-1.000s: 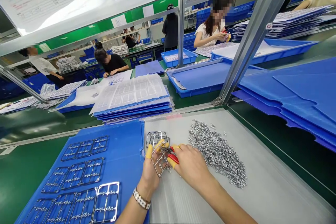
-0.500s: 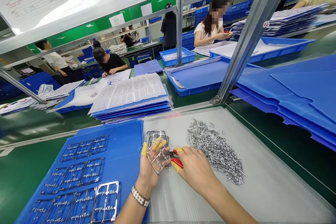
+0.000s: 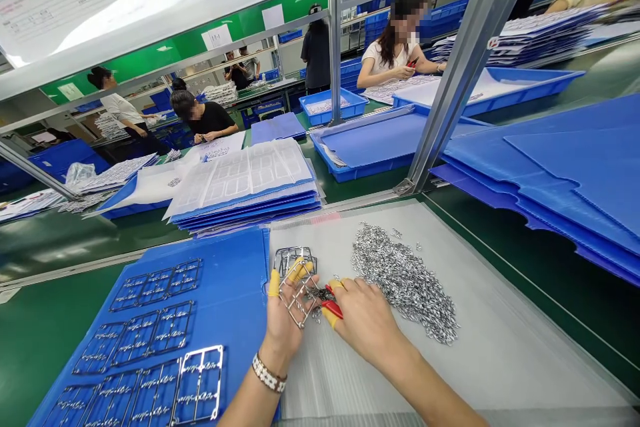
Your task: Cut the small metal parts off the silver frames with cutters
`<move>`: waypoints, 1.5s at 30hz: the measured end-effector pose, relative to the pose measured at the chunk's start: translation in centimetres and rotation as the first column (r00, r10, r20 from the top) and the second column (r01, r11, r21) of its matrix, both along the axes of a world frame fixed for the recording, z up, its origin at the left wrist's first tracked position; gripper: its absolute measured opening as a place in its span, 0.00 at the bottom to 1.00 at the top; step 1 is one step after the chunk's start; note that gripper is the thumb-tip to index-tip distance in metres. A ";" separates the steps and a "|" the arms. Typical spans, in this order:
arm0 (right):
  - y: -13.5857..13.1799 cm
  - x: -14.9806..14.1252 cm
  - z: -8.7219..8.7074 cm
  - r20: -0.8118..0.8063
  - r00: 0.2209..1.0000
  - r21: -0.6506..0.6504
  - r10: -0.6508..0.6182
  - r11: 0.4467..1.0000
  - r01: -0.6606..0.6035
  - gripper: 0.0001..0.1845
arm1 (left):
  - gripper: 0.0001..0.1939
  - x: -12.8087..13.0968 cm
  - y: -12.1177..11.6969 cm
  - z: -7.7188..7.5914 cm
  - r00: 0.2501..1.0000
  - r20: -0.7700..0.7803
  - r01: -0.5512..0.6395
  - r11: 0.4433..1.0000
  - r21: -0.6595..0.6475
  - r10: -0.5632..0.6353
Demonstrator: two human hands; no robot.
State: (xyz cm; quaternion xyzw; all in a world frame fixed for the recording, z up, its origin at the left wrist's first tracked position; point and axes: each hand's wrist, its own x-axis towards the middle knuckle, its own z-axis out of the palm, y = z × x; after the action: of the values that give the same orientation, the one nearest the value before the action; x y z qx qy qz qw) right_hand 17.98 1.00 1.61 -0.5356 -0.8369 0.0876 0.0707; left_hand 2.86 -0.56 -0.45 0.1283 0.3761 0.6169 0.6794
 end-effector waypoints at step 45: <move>-0.4 4.9 0.6 -0.066 0.998 -0.051 -0.018 0.999 0.015 0.14 | 0.21 -1.3 0.9 2.3 0.681 -0.724 0.408 0.878 0.249 -0.112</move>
State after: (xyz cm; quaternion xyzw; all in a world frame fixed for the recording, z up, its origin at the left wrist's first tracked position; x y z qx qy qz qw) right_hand 22.84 0.61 2.22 -0.5410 -0.8272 0.1259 0.0854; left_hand 1.53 0.32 1.80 0.5344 0.4475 0.4807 0.5321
